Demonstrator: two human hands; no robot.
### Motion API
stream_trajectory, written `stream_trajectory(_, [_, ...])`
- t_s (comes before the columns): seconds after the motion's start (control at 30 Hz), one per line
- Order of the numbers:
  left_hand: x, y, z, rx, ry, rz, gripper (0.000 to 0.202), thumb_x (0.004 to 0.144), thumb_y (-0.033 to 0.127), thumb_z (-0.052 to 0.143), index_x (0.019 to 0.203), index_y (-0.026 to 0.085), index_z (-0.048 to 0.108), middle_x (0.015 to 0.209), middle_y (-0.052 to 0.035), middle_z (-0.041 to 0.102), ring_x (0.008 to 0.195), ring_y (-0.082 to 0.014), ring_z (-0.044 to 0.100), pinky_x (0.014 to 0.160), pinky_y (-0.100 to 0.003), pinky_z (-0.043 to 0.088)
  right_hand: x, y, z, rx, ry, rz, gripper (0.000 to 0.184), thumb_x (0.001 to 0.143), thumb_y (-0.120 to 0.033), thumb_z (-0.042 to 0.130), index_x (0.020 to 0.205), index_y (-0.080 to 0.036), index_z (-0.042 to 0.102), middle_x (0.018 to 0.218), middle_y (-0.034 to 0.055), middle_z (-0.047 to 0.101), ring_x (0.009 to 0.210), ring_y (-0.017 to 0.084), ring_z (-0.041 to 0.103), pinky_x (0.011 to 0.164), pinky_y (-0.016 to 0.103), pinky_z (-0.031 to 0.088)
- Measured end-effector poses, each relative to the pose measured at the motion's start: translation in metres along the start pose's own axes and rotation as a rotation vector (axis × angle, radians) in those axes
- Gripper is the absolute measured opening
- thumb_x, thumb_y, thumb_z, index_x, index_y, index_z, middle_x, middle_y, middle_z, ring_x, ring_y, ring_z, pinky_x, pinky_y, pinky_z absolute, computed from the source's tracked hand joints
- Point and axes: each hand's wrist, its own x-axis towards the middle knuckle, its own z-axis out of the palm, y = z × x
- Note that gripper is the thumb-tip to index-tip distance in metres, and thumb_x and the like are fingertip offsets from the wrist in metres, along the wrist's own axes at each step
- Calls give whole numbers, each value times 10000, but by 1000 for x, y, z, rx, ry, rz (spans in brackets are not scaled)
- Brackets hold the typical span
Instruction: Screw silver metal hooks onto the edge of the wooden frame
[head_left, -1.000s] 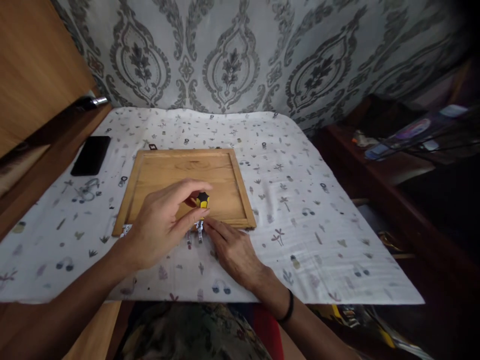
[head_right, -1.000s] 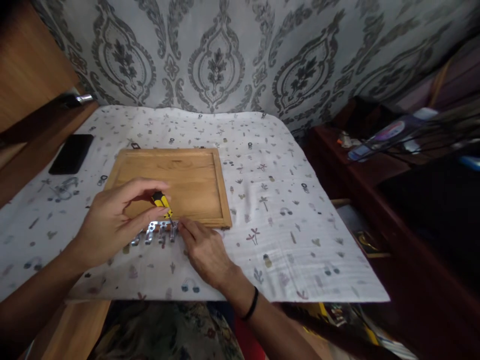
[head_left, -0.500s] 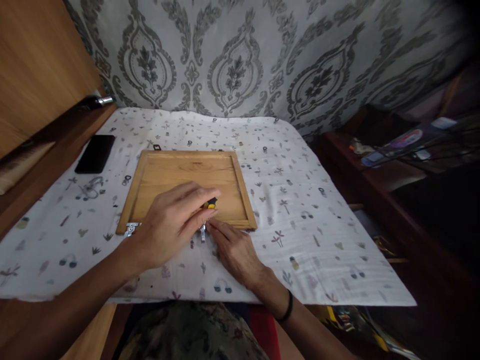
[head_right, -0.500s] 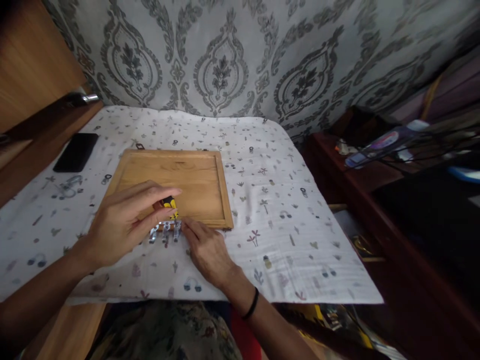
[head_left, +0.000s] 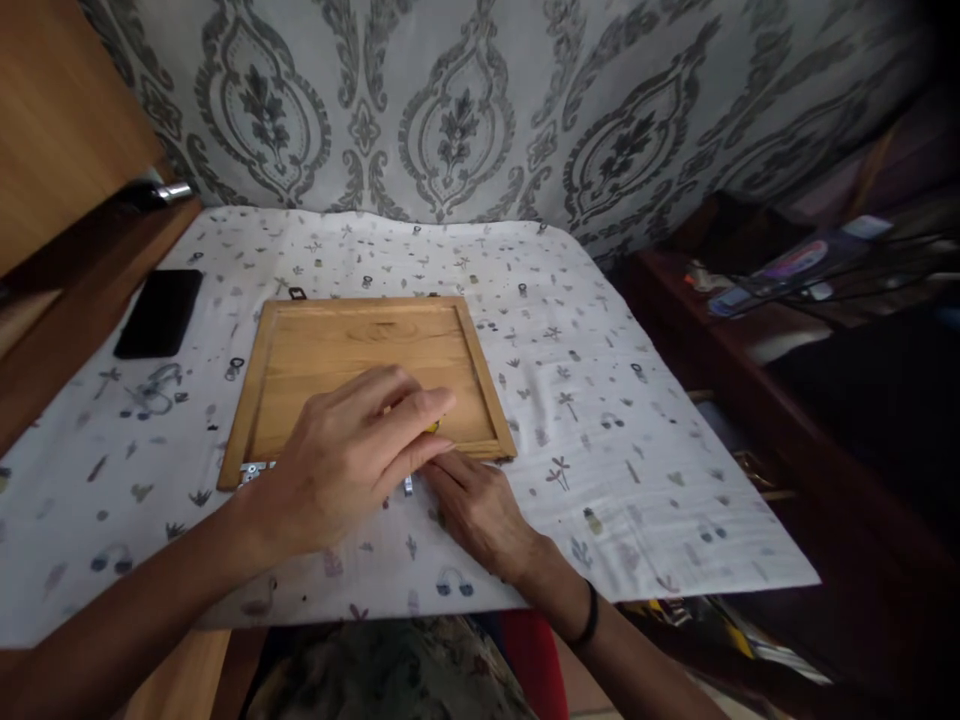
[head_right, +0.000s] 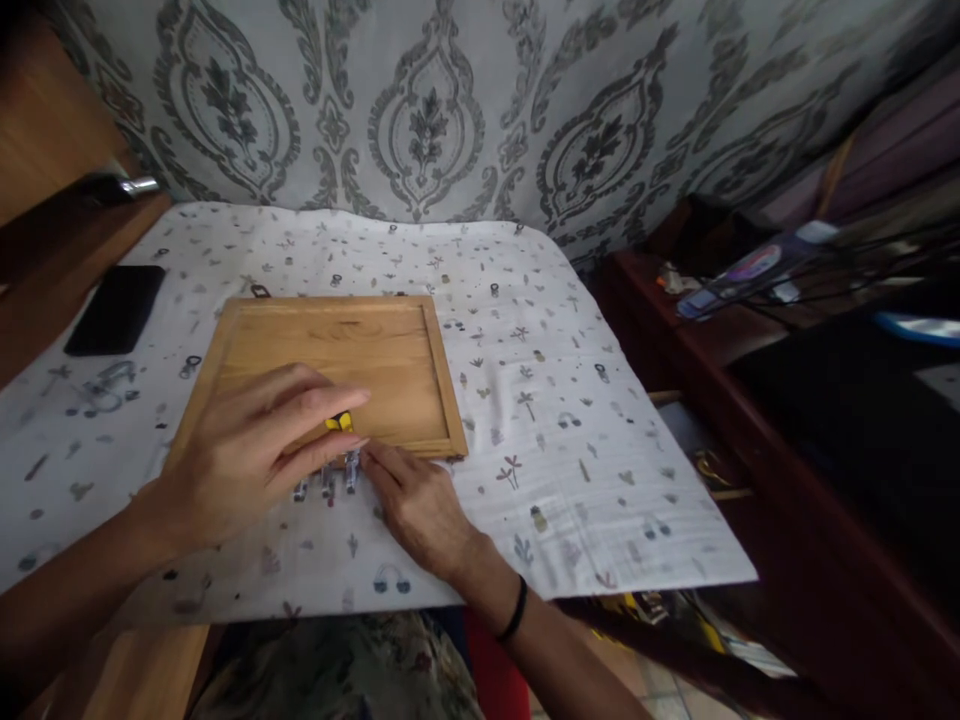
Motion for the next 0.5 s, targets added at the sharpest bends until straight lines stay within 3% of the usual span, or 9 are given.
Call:
stream_trajectory(0.1, [3, -3, -4, -42, -4, -9, 155, 989, 159, 577, 1117, 140, 663, 860, -44, 685, 727, -140, 649, 662, -248, 520, 0, 1, -1, -10, 18, -16, 372, 944, -24, 425, 1236, -91, 646, 1200, 157, 735, 1027, 233, 732, 792, 327, 641])
stream_trajectory(0.27, [3, -7, -13, -97, -35, -80, 250, 991, 162, 556, 1217, 228, 639, 1008, -32, 753, 887, -173, 725, 796, -273, 576, -1, 1, -2, 26, -8, -14, 389, 952, -23, 428, 1272, -76, 644, 1260, 189, 711, 1068, 242, 724, 838, 361, 642])
stream_trajectory(0.37, [1, -9, -15, -96, -65, -115, 198, 993, 211, 572, 1182, 215, 631, 1002, -34, 763, 849, -172, 732, 757, -266, 582, 0, 1, -2, 28, -3, -17, 366, 965, -33, 438, 1266, -63, 645, 1250, 189, 715, 1063, 239, 726, 859, 358, 639])
stream_trajectory(0.5, [-1, -9, -10, -74, -43, -44, 178, 996, 264, 588, 1159, 223, 648, 957, -35, 754, 824, -174, 722, 740, -279, 577, -1, 1, -1, 14, -20, -17, 395, 956, -31, 439, 1293, -78, 638, 1260, 193, 707, 1090, 249, 716, 853, 369, 640])
